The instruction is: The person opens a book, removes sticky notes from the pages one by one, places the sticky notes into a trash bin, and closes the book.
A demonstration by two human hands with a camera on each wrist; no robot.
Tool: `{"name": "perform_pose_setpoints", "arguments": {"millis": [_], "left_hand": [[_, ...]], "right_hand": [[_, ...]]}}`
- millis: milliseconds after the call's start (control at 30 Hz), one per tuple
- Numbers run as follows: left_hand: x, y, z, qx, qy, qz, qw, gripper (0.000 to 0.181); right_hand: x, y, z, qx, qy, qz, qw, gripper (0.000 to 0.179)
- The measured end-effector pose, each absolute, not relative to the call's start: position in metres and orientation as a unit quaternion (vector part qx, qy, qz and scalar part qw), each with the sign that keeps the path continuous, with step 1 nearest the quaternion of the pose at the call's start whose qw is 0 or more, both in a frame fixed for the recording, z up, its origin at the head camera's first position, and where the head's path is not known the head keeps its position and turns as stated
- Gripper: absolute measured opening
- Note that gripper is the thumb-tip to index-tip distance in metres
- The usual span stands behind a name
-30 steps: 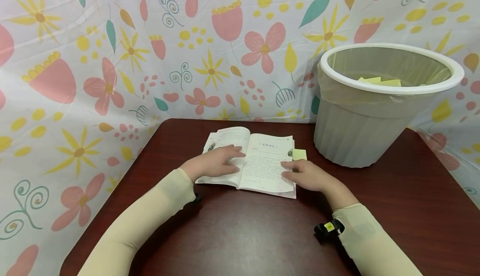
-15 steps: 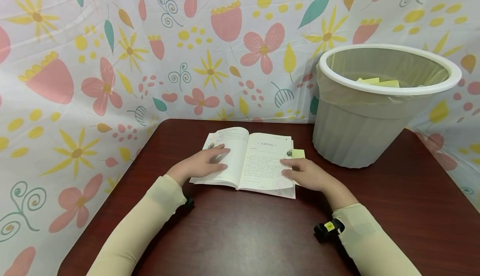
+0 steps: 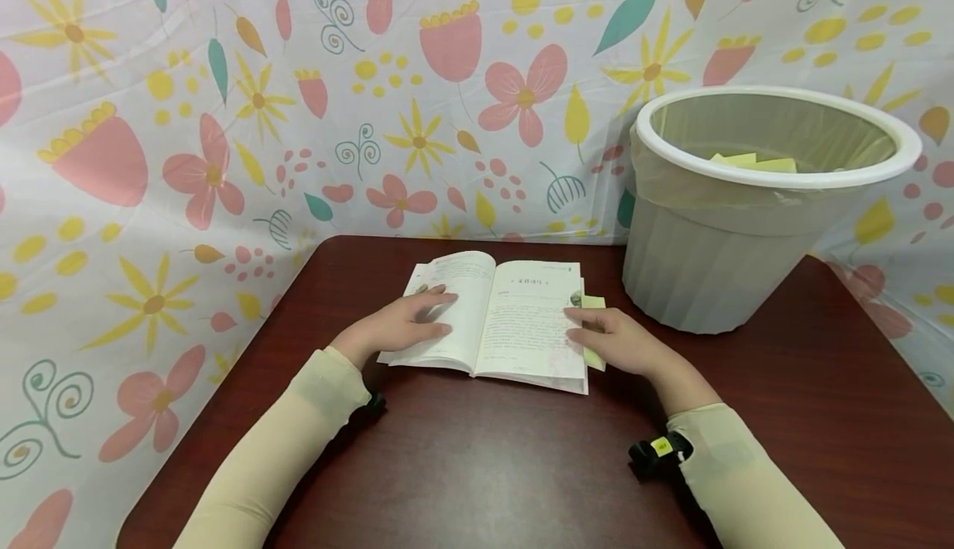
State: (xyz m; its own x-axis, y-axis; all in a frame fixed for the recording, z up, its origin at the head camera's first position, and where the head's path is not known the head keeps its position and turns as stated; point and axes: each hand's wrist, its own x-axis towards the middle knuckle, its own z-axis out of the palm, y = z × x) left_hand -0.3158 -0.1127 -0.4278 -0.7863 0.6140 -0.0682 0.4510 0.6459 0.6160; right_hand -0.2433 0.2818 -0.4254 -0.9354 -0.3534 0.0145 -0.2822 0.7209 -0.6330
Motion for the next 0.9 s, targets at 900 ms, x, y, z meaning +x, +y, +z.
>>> {"name": "perform_pose_setpoints", "arguments": {"millis": [900], "left_hand": [[-0.318, -0.113, -0.429, 0.307, 0.893, 0.301, 0.135, 0.063]], "right_hand": [[-0.251, 0.238, -0.372, -0.192, 0.885, -0.424, 0.034, 0.069]]}}
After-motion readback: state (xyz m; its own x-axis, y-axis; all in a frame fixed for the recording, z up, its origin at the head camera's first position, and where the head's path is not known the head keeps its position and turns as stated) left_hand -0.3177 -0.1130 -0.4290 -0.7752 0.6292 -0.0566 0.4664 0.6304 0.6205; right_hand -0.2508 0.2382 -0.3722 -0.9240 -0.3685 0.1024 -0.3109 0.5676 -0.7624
